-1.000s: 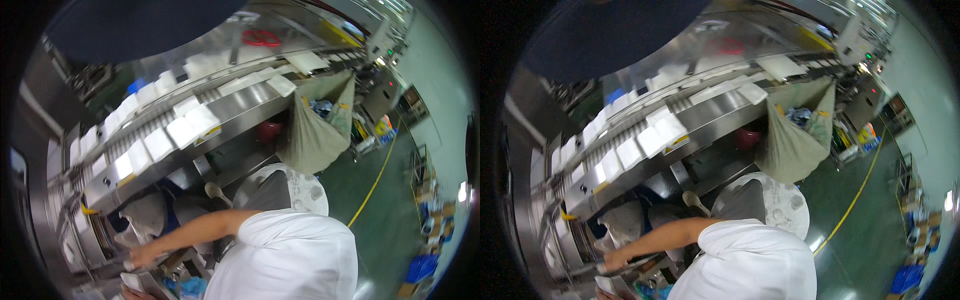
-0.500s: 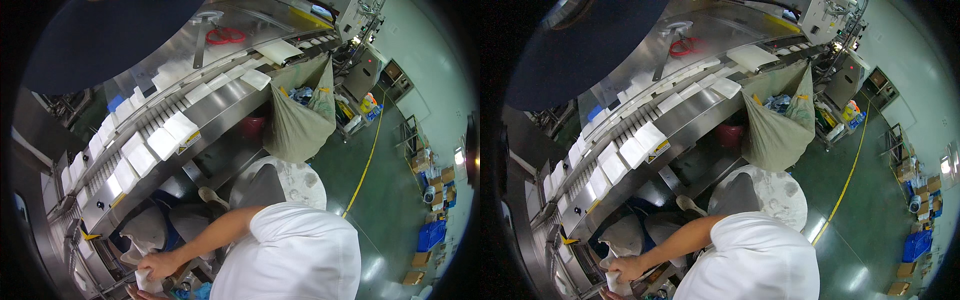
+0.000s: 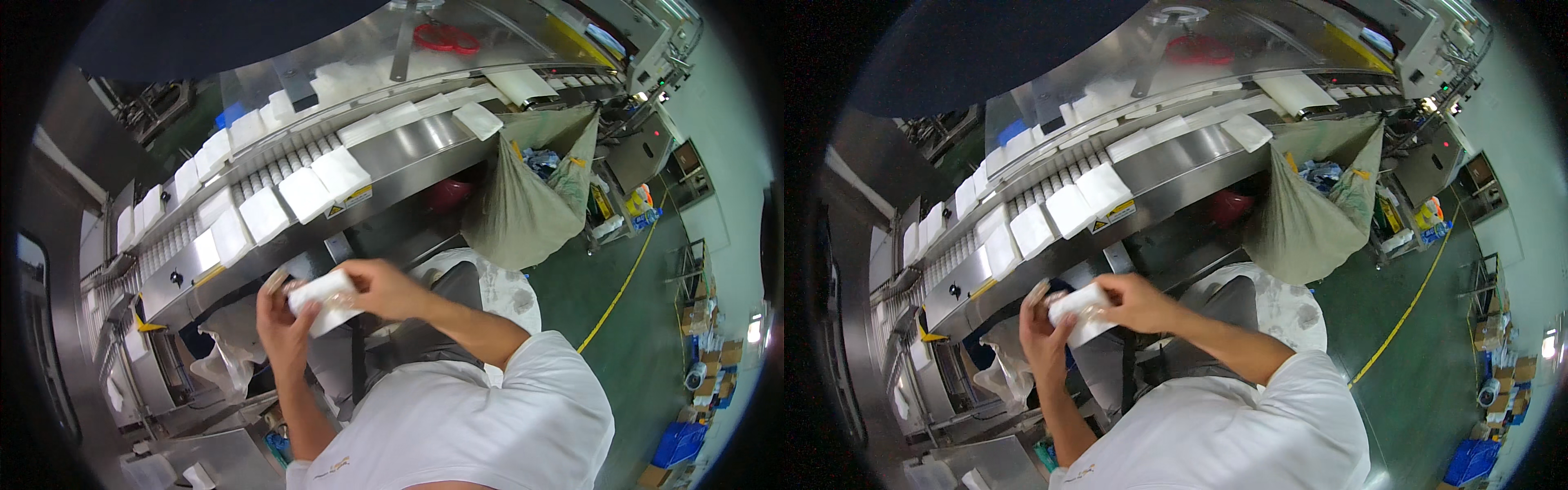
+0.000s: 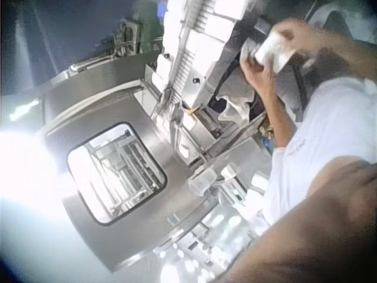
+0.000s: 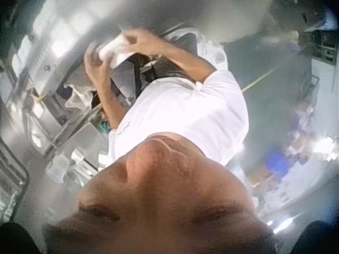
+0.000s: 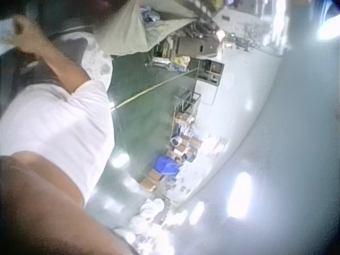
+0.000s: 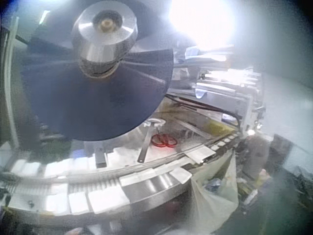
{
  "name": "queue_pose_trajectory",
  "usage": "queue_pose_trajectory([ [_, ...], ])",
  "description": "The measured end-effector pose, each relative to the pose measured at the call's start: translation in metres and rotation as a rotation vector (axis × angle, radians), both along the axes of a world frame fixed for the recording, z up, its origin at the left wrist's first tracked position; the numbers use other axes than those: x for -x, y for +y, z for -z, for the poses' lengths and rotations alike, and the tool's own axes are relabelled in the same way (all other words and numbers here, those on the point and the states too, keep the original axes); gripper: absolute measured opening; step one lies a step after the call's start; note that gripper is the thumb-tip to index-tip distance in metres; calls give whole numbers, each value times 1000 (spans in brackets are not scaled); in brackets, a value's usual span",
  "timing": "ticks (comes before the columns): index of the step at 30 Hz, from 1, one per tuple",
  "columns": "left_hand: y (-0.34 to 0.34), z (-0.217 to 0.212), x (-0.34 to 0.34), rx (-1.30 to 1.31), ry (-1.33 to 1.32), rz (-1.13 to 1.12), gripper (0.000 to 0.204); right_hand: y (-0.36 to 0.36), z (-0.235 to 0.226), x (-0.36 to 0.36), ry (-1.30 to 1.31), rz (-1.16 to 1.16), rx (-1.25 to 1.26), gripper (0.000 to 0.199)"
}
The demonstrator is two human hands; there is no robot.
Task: The person picks up white rectangular items from a conveyor belt, places some into a large sack, and sets others on a digital scale by hand.
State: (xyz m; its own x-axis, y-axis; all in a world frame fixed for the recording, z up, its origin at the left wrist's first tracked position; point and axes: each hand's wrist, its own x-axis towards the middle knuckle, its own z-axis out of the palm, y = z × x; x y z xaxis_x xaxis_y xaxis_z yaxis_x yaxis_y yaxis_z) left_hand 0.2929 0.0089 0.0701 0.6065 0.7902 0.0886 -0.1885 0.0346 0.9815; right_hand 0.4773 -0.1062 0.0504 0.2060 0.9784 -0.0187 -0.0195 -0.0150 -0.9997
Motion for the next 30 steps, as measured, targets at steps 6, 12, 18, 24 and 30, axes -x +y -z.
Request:
queue_pose_trajectory([
  [6,17,-15,-85,-262,63,18,66,-11,-27,-50,96,280,-20,31],
  [12,43,-47,-149,-374,-57,-62,62,30,-22,-125,217,613,-233,26],
  [18,18,-49,-115,-245,3,-36,57,79,1,-187,-56,786,-47,43],
  [24,-15,-22,-42,-194,96,-17,55,64,-29,-186,-430,668,252,55],
  [30,-26,-19,25,-206,171,-81,56,70,-6,-178,-512,579,317,42],
])
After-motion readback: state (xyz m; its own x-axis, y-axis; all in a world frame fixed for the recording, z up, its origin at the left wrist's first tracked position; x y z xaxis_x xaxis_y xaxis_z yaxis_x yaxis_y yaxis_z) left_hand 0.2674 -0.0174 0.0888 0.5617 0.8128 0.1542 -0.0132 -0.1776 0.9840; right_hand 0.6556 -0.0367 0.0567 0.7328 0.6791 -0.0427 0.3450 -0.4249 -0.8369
